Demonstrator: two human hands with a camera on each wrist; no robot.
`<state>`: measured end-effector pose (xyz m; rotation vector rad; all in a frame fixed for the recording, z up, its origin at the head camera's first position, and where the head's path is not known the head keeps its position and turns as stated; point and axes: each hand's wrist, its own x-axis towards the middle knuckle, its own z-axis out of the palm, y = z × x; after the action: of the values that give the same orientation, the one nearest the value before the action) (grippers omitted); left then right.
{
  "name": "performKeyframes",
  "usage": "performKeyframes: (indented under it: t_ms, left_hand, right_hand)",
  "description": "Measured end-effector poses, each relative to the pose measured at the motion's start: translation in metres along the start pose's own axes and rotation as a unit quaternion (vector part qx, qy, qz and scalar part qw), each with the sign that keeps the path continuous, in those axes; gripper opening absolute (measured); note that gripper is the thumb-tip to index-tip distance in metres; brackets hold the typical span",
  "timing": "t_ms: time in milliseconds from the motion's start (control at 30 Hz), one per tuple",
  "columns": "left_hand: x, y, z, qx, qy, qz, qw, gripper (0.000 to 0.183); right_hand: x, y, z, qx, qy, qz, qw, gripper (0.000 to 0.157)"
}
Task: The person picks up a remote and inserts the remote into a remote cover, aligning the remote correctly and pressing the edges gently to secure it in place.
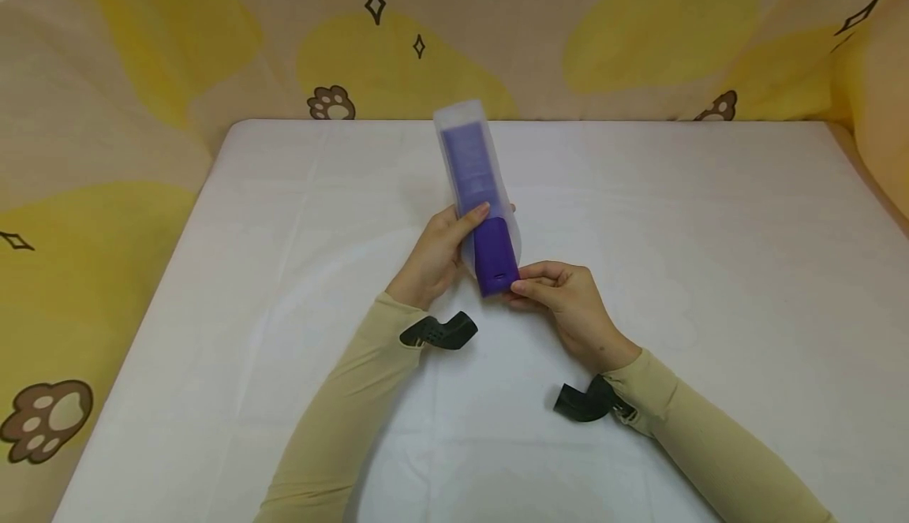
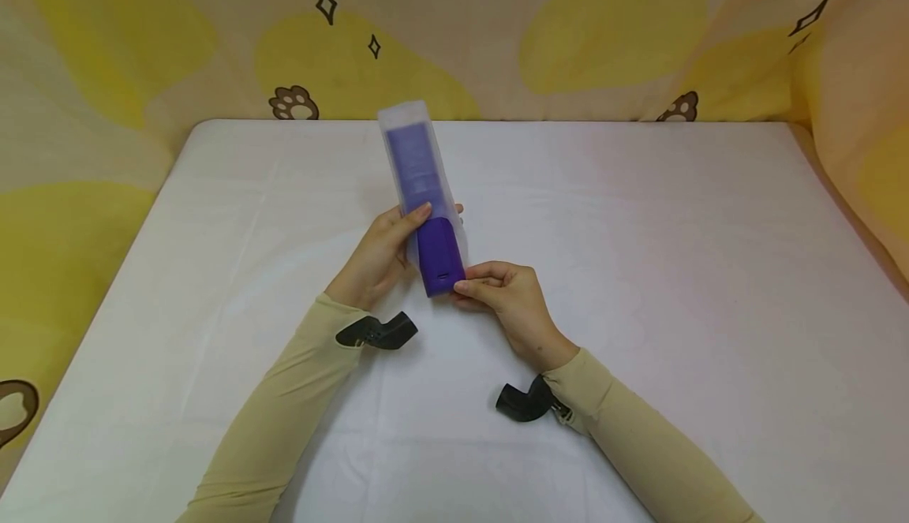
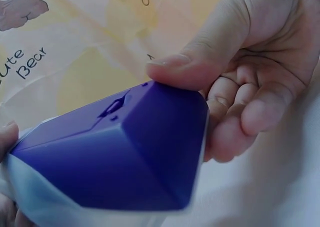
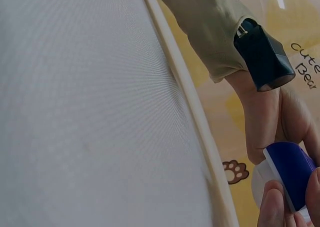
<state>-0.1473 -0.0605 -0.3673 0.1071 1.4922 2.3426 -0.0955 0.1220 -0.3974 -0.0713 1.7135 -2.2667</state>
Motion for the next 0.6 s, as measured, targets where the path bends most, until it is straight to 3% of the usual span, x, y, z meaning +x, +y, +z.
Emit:
performKeyframes:
  t_ms: [600]
  left_hand:
    - [-0.0001,-0.0016,0.0015,0.017,-0.012,0.006,0.9998,0.039]
  right_hand:
    - [-0.0004,-0.0004,0.0009,0.007,0.010,0.003,1.000,0.015]
